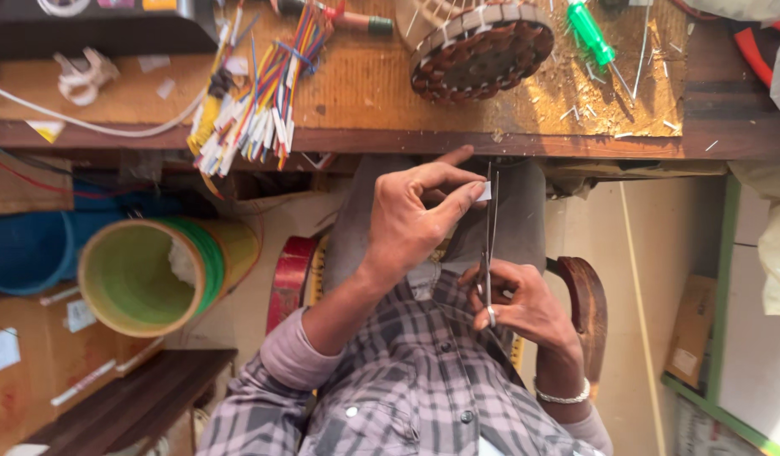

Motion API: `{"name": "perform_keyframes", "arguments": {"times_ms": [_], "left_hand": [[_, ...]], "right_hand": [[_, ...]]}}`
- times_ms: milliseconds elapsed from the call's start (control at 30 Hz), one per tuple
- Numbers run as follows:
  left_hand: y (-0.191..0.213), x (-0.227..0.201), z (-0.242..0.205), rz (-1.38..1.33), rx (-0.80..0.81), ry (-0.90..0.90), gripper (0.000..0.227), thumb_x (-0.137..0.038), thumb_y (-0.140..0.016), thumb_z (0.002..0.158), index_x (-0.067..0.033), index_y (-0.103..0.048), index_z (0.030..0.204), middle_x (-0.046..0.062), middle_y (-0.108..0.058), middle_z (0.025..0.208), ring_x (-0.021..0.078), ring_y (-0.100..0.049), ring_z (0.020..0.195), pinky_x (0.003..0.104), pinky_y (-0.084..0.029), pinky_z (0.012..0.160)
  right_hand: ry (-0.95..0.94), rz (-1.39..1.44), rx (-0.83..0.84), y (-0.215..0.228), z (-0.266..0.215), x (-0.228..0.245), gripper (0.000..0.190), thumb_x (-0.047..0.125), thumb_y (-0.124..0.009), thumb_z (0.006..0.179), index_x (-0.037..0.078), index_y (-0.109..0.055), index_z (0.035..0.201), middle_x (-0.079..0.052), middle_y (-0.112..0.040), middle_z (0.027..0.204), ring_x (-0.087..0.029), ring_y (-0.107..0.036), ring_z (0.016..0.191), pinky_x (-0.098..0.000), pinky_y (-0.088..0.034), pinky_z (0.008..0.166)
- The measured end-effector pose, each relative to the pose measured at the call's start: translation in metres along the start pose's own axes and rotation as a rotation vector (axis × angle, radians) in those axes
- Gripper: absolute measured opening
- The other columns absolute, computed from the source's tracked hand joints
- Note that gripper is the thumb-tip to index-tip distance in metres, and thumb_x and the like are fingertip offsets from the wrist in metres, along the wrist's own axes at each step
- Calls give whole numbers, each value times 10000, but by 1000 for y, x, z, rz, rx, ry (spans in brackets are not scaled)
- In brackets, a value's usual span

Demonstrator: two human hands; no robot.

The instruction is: The person cuts small white plastic pieces with scissors and inserts them into slots on a circular stator component. They use a green screwdriver to press the pieces into place. The person repeats this process for several slots on the stator.

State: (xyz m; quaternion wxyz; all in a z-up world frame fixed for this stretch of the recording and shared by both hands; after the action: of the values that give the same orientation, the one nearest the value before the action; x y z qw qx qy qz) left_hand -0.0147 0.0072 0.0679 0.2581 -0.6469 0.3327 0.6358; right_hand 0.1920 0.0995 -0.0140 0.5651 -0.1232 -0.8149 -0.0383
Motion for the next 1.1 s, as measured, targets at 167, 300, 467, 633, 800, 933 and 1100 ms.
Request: {"name": "perform_keyframes", "arguments": {"times_ms": [167, 300, 467, 633, 800, 933, 1100], "left_hand": [[-1, 3, 0, 28, -9, -244, 132, -129, -765, 930, -13, -792, 988, 136, -815, 956, 192, -740, 1164, 266, -611, 811], [0, 7, 1, 29, -8, -229, 126, -121, -762, 916, -15, -790, 978, 131, -811, 936, 181, -763, 1103, 257, -609, 781], [4, 11, 10, 55, 58, -94, 135, -138, -753, 890, -27, -803, 948, 113, -816, 858, 152, -793, 1034, 249, -616, 700], [3, 19, 16, -91, 64, -92, 156, -136, -748, 934, -6, -793, 1008, 97, -812, 945, 136, -795, 897, 234, -624, 737], [-1, 29, 14, -298, 82, 45, 211, -144, -702, 951, -24, -759, 1115, 68, -797, 966, 91, -759, 846, 222, -595, 577], [1, 47, 0, -408, 149, 117, 318, -100, -681, 940, -32, -679, 1251, 81, -774, 979, 98, -733, 808, 229, -538, 536], [12, 72, -28, -522, 204, 366, 265, -96, -671, 917, 23, -689, 1153, 103, -782, 951, 153, -750, 647, 241, -492, 462]], "right_hand": [[-10, -50, -38, 1, -6, 0, 514, 275, -952, 623, -6, -712, 981, -7, -687, 750, -71, -635, 701, -234, -500, 615], [-30, 10, -20, 0, -6, -8, 469, 229, -962, 623, -11, -685, 915, -14, -681, 769, -74, -633, 718, -240, -501, 639], [45, -4, -26, 1, -8, -25, 388, 206, -942, 673, -11, -689, 873, -22, -676, 777, -77, -616, 719, -239, -483, 625], [67, 143, -101, -7, -11, -41, 310, 181, -901, 749, -24, -725, 900, -74, -731, 776, -127, -684, 683, -263, -526, 604], [106, 52, -684, 24, -15, 0, 207, 16, -699, 838, 10, -723, 1044, -61, -733, 786, -126, -693, 690, -264, -558, 626], [-54, -552, -811, 97, -42, 65, 308, 115, -703, 956, 61, -697, 1259, -30, -773, 913, -59, -593, 721, -249, -451, 609], [-180, -1112, -885, 152, -40, 119, 479, 254, -821, 864, 96, -661, 1287, -121, -770, 893, -243, -652, 650, -405, -498, 559]]}}
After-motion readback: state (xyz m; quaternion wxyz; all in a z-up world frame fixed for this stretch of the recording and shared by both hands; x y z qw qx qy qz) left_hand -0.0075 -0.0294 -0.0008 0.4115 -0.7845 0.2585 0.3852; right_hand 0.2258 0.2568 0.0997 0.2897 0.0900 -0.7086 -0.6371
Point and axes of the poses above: each hand's wrist, its own z-axis towards the middle knuckle, its own y-axis out of the back of the hand, x = y × z, the point moved 2 cm from there along z, towards the middle knuckle
